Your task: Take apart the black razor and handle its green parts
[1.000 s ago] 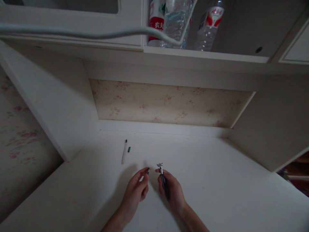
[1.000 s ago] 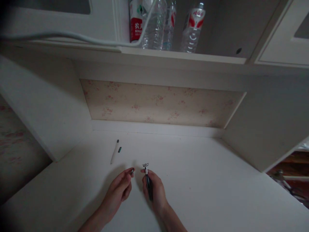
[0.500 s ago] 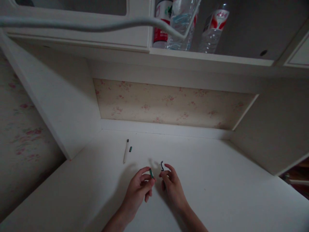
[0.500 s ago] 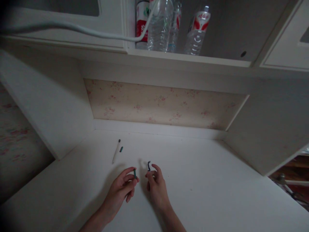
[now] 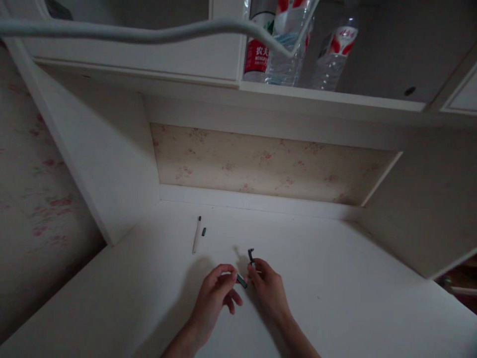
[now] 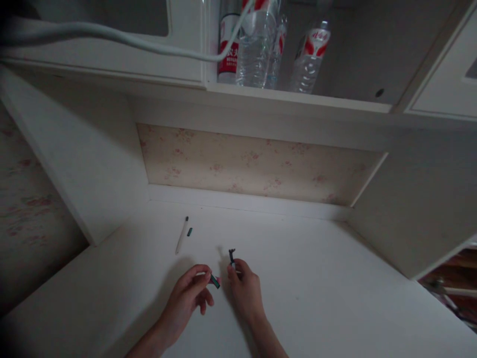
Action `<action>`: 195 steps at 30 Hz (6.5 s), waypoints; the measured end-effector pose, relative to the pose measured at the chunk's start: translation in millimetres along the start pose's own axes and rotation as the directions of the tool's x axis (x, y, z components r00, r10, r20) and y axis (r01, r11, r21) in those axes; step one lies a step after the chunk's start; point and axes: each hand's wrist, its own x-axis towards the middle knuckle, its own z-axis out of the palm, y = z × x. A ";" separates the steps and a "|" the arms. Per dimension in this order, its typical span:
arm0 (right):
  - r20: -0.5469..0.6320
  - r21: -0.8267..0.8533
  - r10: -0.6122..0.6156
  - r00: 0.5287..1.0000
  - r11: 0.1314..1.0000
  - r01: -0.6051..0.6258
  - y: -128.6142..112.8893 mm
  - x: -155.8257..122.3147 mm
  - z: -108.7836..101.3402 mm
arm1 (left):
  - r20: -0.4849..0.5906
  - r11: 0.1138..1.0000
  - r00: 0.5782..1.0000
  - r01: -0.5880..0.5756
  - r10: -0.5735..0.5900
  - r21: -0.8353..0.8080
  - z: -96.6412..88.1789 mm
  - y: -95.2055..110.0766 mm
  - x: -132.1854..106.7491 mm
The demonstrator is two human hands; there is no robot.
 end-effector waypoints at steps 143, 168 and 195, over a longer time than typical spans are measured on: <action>0.435 -0.551 -0.114 0.893 0.751 0.364 -69.0 71.8 133.2 | -0.128 0.961 0.969 -0.184 0.213 0.205 -16.3 -3.1 9.2; 0.415 0.552 0.011 0.910 0.792 -0.261 -33.0 -35.3 -6.8 | -0.271 0.935 0.933 -0.143 0.236 0.323 -18.5 0.1 12.7; 0.282 0.073 -0.038 0.959 0.997 0.018 -19.1 -43.9 11.7 | -0.301 0.965 0.931 -0.141 0.204 0.219 -17.6 6.8 10.0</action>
